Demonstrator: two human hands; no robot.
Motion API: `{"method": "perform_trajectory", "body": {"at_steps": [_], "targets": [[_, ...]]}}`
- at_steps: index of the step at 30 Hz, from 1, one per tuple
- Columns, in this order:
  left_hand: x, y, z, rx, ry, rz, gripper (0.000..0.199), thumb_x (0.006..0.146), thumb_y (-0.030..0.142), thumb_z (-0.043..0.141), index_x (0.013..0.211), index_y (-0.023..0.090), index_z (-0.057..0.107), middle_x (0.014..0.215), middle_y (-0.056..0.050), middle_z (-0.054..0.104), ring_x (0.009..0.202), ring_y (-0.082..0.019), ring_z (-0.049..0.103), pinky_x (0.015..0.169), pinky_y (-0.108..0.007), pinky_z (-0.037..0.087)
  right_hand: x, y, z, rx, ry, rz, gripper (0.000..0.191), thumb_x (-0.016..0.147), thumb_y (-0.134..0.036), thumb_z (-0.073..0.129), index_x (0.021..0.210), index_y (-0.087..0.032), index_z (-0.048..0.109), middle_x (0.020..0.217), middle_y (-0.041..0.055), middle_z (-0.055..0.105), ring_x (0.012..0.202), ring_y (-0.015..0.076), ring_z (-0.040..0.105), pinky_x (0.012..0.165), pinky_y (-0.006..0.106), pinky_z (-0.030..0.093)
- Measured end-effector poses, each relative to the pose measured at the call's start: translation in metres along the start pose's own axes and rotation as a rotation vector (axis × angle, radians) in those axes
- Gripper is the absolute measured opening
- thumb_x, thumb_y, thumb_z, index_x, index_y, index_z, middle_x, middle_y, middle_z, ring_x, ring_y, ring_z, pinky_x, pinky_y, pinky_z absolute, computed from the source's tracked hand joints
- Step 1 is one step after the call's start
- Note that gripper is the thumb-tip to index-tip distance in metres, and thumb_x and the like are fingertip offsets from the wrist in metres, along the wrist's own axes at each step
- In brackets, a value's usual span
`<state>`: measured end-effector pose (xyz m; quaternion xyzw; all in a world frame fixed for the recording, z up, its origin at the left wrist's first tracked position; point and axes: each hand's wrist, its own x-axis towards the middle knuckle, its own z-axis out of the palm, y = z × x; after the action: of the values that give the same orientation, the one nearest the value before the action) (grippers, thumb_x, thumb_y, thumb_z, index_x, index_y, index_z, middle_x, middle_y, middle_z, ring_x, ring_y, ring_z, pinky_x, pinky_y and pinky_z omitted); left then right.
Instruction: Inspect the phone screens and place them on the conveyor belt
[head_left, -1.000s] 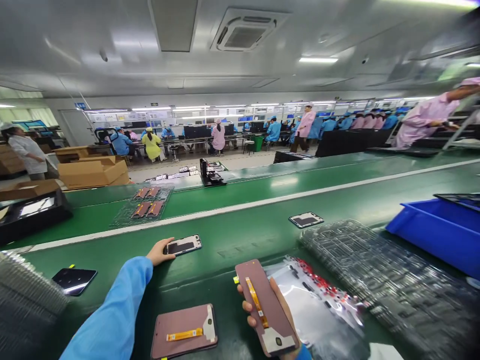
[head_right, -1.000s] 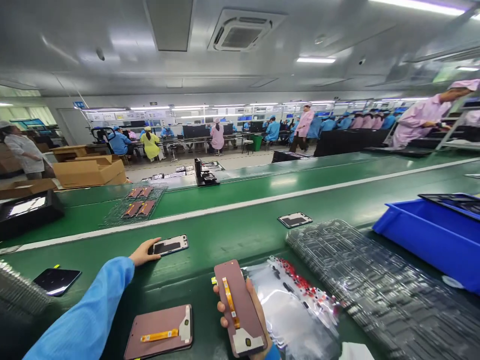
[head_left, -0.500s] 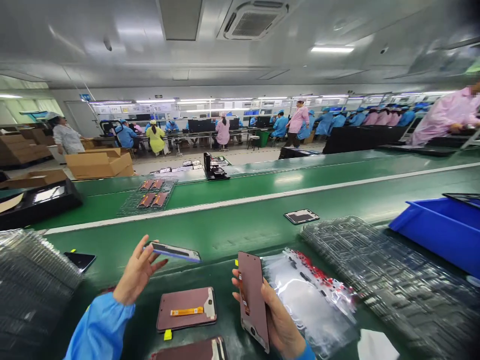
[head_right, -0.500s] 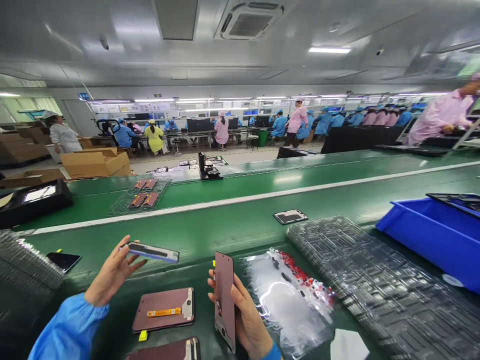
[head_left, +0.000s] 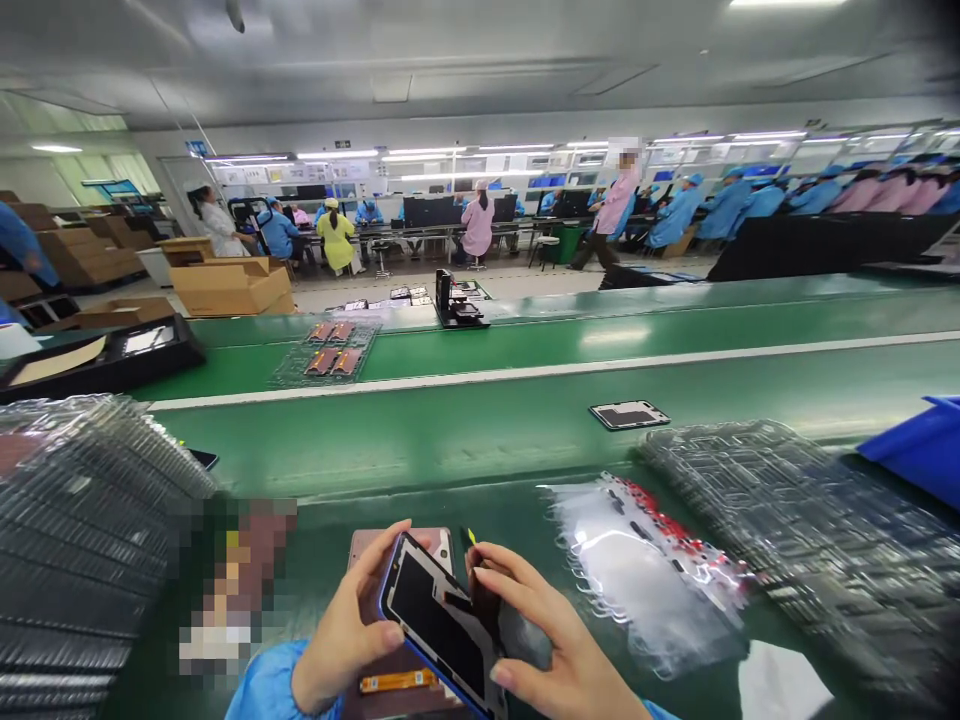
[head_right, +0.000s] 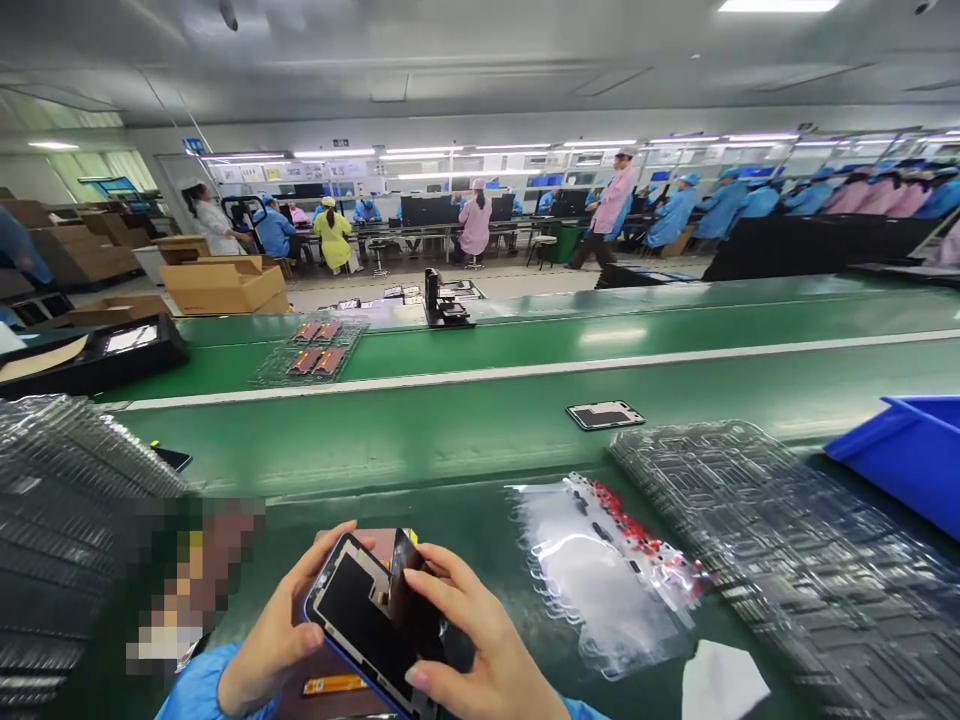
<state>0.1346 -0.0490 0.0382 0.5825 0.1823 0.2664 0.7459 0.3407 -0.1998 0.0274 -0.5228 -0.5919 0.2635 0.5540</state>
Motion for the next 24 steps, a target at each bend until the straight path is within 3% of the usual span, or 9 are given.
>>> {"method": "perform_trajectory", "body": {"at_steps": [6, 11, 16, 24], "targets": [[0.000, 0.010, 0.014, -0.076, -0.168, -0.026, 0.080, 0.067, 0.043, 0.085, 0.139, 0.034, 0.051, 0.141, -0.010, 0.056, 0.129, -0.033, 0.053, 0.107, -0.043, 0.041, -0.002, 0.002, 0.002, -0.041, -0.082, -0.025, 0.059, 0.082, -0.043, 0.072, 0.138, -0.039, 0.053, 0.149, 0.0099, 0.048, 0.130, 0.0323, 0.051, 0.106, 0.046, 0.044], [-0.001, 0.000, 0.018, -0.105, -0.184, -0.086, 0.088, 0.064, 0.039, 0.087, 0.142, 0.030, 0.047, 0.143, -0.013, 0.054, 0.138, -0.035, 0.041, 0.107, -0.044, 0.041, -0.003, 0.003, 0.002, -0.046, -0.112, 0.000, 0.059, 0.082, -0.045, 0.072, 0.137, -0.036, 0.054, 0.148, 0.0123, 0.048, 0.130, 0.0335, 0.051, 0.106, 0.048, 0.044], [0.001, 0.003, 0.015, -0.100, -0.200, -0.104, 0.086, 0.069, 0.039, 0.084, 0.144, 0.030, 0.044, 0.142, -0.014, 0.054, 0.133, -0.034, 0.047, 0.105, -0.044, 0.043, -0.001, 0.001, -0.003, -0.051, -0.094, 0.005, 0.057, 0.081, -0.044, 0.073, 0.135, -0.036, 0.057, 0.145, 0.0126, 0.052, 0.128, 0.0341, 0.053, 0.104, 0.049, 0.046], [0.002, 0.007, 0.016, -0.077, -0.202, -0.126, 0.087, 0.068, 0.039, 0.084, 0.145, 0.031, 0.044, 0.144, -0.013, 0.052, 0.136, -0.034, 0.045, 0.107, -0.043, 0.042, -0.001, -0.001, -0.007, -0.051, -0.079, -0.013, 0.057, 0.081, -0.043, 0.073, 0.135, -0.038, 0.056, 0.145, 0.0103, 0.052, 0.129, 0.0330, 0.053, 0.105, 0.047, 0.046]]}}
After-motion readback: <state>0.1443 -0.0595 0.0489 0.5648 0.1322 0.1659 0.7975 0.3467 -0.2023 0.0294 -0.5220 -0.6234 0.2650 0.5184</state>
